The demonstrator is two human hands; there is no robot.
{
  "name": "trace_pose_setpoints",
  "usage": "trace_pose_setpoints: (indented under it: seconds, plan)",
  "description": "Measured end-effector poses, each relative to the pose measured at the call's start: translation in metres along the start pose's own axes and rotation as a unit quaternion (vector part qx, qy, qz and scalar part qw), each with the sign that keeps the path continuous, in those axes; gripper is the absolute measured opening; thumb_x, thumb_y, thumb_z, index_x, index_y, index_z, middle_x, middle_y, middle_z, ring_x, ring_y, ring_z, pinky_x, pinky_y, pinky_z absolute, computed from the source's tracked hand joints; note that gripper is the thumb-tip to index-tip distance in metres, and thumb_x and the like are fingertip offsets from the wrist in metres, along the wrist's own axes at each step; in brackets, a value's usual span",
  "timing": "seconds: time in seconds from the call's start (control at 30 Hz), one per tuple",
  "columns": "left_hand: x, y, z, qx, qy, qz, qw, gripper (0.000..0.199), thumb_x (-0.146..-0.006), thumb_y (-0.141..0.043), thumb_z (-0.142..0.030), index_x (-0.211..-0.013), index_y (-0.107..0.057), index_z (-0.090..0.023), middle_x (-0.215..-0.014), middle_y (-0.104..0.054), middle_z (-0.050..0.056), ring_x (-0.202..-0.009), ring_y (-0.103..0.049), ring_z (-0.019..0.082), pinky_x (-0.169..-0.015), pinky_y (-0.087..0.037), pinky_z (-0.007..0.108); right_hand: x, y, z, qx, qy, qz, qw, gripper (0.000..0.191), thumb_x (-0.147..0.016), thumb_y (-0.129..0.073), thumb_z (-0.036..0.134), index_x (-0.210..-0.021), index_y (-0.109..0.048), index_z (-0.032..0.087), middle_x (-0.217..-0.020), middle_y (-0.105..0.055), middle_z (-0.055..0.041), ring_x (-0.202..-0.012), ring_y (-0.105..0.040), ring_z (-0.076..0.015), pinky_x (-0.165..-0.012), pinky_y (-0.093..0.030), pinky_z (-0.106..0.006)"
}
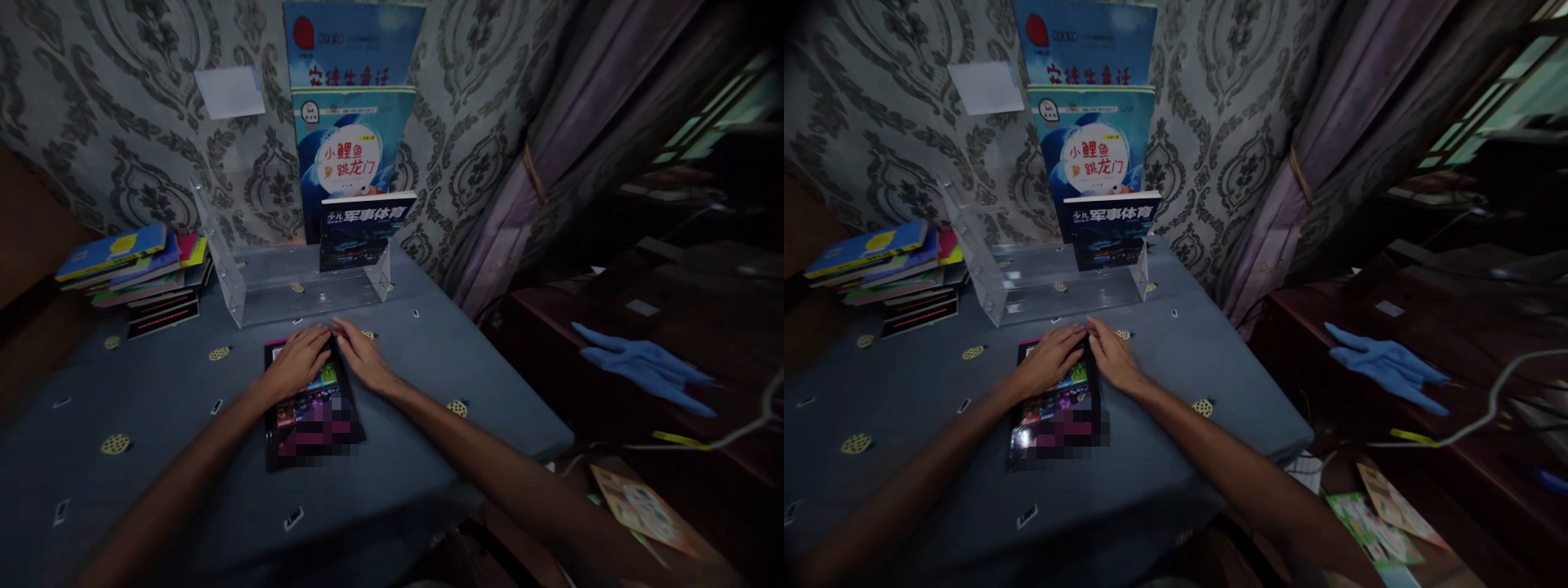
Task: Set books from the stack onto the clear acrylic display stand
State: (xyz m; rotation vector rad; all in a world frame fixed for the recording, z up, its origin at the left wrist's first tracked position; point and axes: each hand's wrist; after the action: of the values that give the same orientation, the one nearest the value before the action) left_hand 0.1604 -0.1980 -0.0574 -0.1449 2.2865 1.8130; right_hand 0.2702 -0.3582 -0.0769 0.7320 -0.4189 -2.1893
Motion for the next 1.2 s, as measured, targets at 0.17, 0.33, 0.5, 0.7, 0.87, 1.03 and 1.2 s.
trace_pose_setpoints:
  seconds: [0.17,0.33,0.5,0.7,0.87,1.03,1.2]
  plan:
    - [0.0018,-0.0026,0.0005,0.008,0.006,-0.005,1.0,0.045,-0.103,-0.04,-0.033,-0.142,-0.052,-0.015,-0.15,-0.053,0.013,-0.142,-0.045,0.025,-0.118,-0.034,0.046,0.0005,0.0011,0.0005,0.003,0.003,-0.001,1.0,0.044,-0.103,-0.037,0.031,-0.147,-0.044,0.023,-0.138,-0.062,-0.0109,-0.125,-0.061,-0.0218,-0.11,-0.046,-0.045]
    - [0.0019,-0.0025,0.0002,0.003,0.006,-0.001,1.0,0.046,-0.103,-0.039,-0.034,-0.144,-0.051,-0.018,-0.151,-0.052,0.011,-0.144,-0.043,0.024,-0.118,-0.034,0.046,0.0008,0.001,-0.002,0.002,0.008,0.004,1.0,0.045,-0.104,-0.037,0.034,-0.147,-0.043,0.023,-0.138,-0.062,-0.0115,-0.125,-0.061,-0.0221,-0.11,-0.047,-0.045]
    - [0.0019,-0.0013,-0.001,-0.003,0.011,0.01,1.0,0.047,-0.104,-0.037,-0.035,-0.145,-0.05,-0.016,-0.153,-0.05,0.012,-0.146,-0.04,0.024,-0.119,-0.033,0.045,0.0013,0.0003,-0.0031,-0.006,0.003,0.002,1.0,0.045,-0.104,-0.036,0.036,-0.146,-0.044,0.022,-0.139,-0.061,-0.0122,-0.126,-0.059,-0.022,-0.111,-0.045,-0.045]
    - [0.0026,0.0002,-0.002,-0.004,0.011,0.017,1.0,0.047,-0.104,-0.037,-0.035,-0.146,-0.048,-0.016,-0.154,-0.049,0.011,-0.148,-0.037,0.023,-0.121,-0.03,0.045,0.0013,0.0011,-0.003,-0.014,0.006,0.005,1.0,0.045,-0.104,-0.036,0.036,-0.147,-0.044,0.023,-0.139,-0.061,-0.0115,-0.126,-0.06,-0.0218,-0.11,-0.046,-0.046]
    - [0.0029,0.0013,-0.0025,0.002,0.01,0.021,1.0,0.047,-0.105,-0.036,-0.036,-0.147,-0.047,-0.017,-0.155,-0.047,0.01,-0.149,-0.036,0.023,-0.122,-0.029,0.046,0.0008,0.0007,-0.0045,-0.006,0.008,0.005,1.0,0.045,-0.104,-0.036,0.036,-0.147,-0.044,0.022,-0.138,-0.061,-0.0126,-0.126,-0.06,-0.0226,-0.11,-0.046,-0.046]
    - [0.0029,0.0014,-0.0031,-0.004,0.008,0.023,1.0,0.048,-0.105,-0.036,-0.037,-0.147,-0.047,-0.016,-0.155,-0.047,0.011,-0.149,-0.035,0.023,-0.122,-0.028,0.046,0.0021,0.0007,-0.0056,-0.012,0.012,0.007,1.0,0.046,-0.104,-0.036,0.035,-0.147,-0.043,0.021,-0.139,-0.061,-0.0127,-0.126,-0.059,-0.0227,-0.11,-0.046,-0.046]
    - [0.0032,0.0002,-0.0033,-0.012,0.011,0.019,1.0,0.049,-0.105,-0.036,-0.037,-0.147,-0.047,-0.015,-0.155,-0.047,0.012,-0.149,-0.034,0.023,-0.122,-0.029,0.046,0.0021,0.0006,-0.0079,-0.024,0.027,0.001,0.999,0.046,-0.104,-0.037,0.038,-0.146,-0.045,0.021,-0.138,-0.062,-0.0134,-0.127,-0.059,-0.0235,-0.111,-0.045,-0.048]
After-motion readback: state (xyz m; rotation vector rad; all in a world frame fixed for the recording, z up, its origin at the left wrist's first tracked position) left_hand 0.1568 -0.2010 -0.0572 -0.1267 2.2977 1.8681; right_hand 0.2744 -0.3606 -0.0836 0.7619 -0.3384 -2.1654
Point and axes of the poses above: each hand's wrist, its own x-axis away from the middle knuckle, its own y-axis out of the back of the hand, z = x × y
